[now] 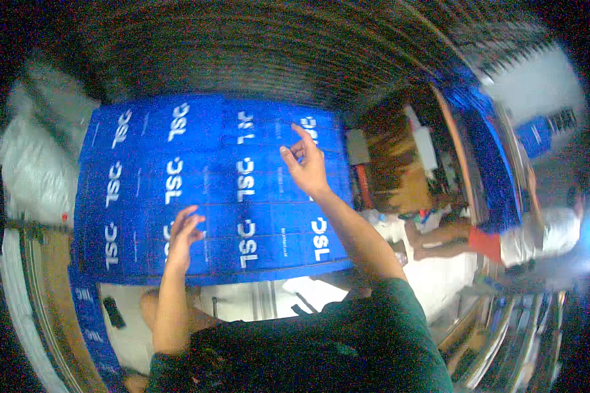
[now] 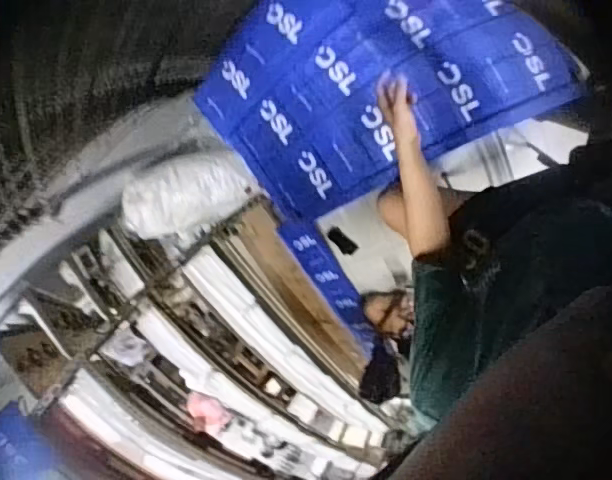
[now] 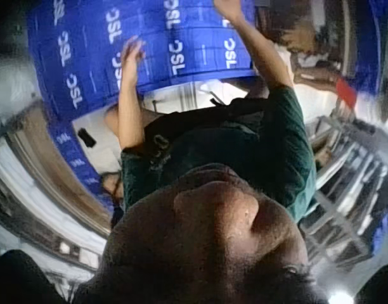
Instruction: The person sits on the floor and repeatedly folds blue tote bags with 'TSC' branding. They pick up a bag, fold it in half, and place it on a growing stack on their lap. Another person in the background is also handling similar bags.
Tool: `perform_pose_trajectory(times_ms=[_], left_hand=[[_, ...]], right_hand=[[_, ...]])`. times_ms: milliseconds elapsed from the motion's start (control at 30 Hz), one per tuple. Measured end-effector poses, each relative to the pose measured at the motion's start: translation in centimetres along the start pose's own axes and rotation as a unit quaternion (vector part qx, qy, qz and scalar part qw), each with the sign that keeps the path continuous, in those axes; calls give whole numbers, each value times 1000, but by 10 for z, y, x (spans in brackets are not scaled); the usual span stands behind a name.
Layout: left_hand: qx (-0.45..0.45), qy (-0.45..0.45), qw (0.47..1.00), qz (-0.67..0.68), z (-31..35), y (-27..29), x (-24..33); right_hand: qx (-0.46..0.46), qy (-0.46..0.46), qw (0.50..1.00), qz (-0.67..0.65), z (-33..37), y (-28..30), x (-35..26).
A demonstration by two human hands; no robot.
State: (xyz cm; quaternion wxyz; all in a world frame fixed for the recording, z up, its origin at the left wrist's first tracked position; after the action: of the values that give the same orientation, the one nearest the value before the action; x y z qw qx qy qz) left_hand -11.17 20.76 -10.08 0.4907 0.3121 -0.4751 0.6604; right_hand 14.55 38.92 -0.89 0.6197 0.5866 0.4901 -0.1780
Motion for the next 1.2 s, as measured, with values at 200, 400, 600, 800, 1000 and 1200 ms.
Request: perform_pose_trajectory(times_ms=[200,400,600,800,1000,1200], left_hand=[[-21,44,998,-26,19,-46,-28],[-154,15,984,-90,84,-146,-13],[-296,192,934,-61,161,-217,-114],[-183,327,922,-98,154,-194,-192],[-73,330,936,-96,143,-181,-184],[-94,299,939,-145,146,-184,-191]], right_hand=[[164,-68,979,-100,94,175,9],[357,-49,914,-186,189,347,22],[463,-32,829,-312,267,483,40],[473,6,793,-384,302,549,57],[461,186,716,-490,302,624,55],[425,198,646,-603,295,658,60]])
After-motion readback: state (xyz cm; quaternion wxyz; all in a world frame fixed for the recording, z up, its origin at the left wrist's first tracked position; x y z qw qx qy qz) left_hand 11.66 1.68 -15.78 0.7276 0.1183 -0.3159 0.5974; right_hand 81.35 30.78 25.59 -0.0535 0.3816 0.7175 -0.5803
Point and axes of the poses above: each hand's wrist, its own z-axis away from the middle knuckle, its own y-axis out of the back of the hand, x = y × z, the point moved 4 cm from there along -z, towards the middle knuckle, and after that the axes turned 14 degrees about -x, right-handed, at the moved point
